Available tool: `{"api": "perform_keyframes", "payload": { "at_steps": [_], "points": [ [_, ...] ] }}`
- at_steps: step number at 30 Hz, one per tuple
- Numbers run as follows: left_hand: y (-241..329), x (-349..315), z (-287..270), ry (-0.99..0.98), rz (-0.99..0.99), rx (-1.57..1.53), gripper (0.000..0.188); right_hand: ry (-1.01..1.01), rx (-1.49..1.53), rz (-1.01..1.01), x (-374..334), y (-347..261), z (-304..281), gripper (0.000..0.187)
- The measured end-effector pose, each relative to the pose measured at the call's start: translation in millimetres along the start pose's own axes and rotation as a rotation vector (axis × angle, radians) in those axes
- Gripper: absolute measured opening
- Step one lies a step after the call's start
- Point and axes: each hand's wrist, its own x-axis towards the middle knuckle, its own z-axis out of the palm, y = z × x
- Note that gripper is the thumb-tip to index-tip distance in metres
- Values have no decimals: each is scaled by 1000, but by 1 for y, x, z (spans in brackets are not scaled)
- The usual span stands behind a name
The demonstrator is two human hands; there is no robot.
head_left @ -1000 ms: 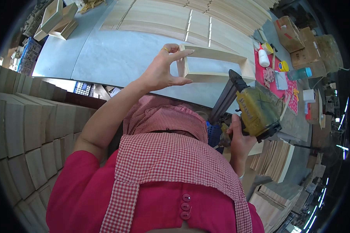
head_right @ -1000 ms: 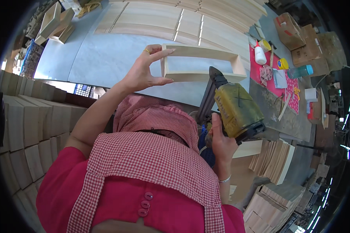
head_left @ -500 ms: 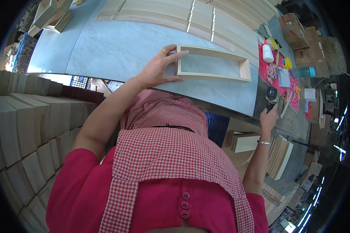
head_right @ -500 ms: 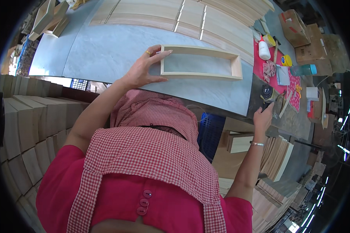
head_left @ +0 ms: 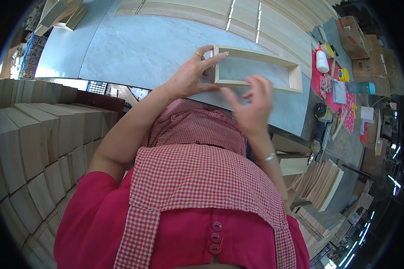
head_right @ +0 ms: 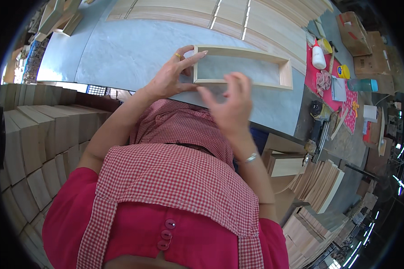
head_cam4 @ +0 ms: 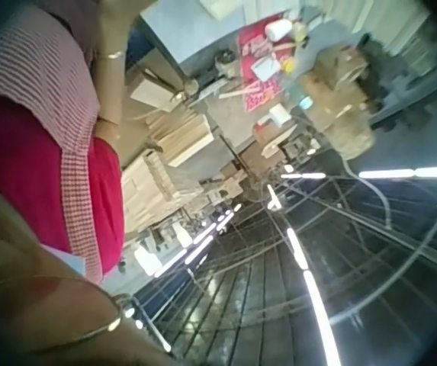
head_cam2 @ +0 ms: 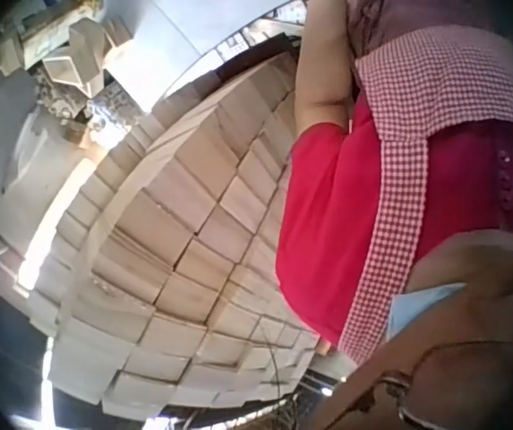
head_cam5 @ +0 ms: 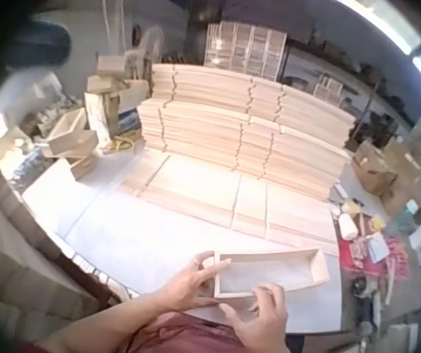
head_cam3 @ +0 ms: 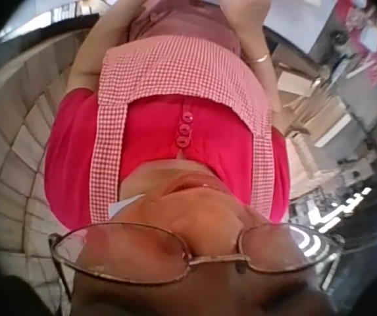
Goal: The person assembles small wooden boxes by applying glue to thin wooden strips and attaching them to a frame using a pneumatic nail gun. The person repeatedly picks up strips, applies adhesive, and secures them to the box structure, stacking completed units on a nearby pile.
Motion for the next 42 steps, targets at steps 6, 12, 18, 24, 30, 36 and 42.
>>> {"api": "perform_keyframes", "payload": {
  "at_steps": [6, 12, 18, 24, 30, 36, 42],
  "points": [
    [1, -1, 7, 20, -15, -72, 91, 70, -77, -54, 1, -1, 42, 45],
    [8, -4, 14, 66, -28, 18, 95, 119, -56, -12, 2, -5, 47, 40],
    [11, -3, 14, 54, -45, 76, 91, 175, -59, -32, -1, -3, 52, 37],
    [8, -4, 14, 36, -30, 79, 90, 199, -49, -43, -3, 1, 58, 38],
    [7, -4, 13, 28, 18, 113, 93, 200, -11, -60, -5, -3, 54, 41],
    [6, -3, 12, 5, 14, 95, 92, 195, -37, -34, -4, -2, 56, 38],
    [1, -1, 10, -20, 44, 87, 90, 222, -55, -51, -3, -2, 58, 36]
  ]
}}
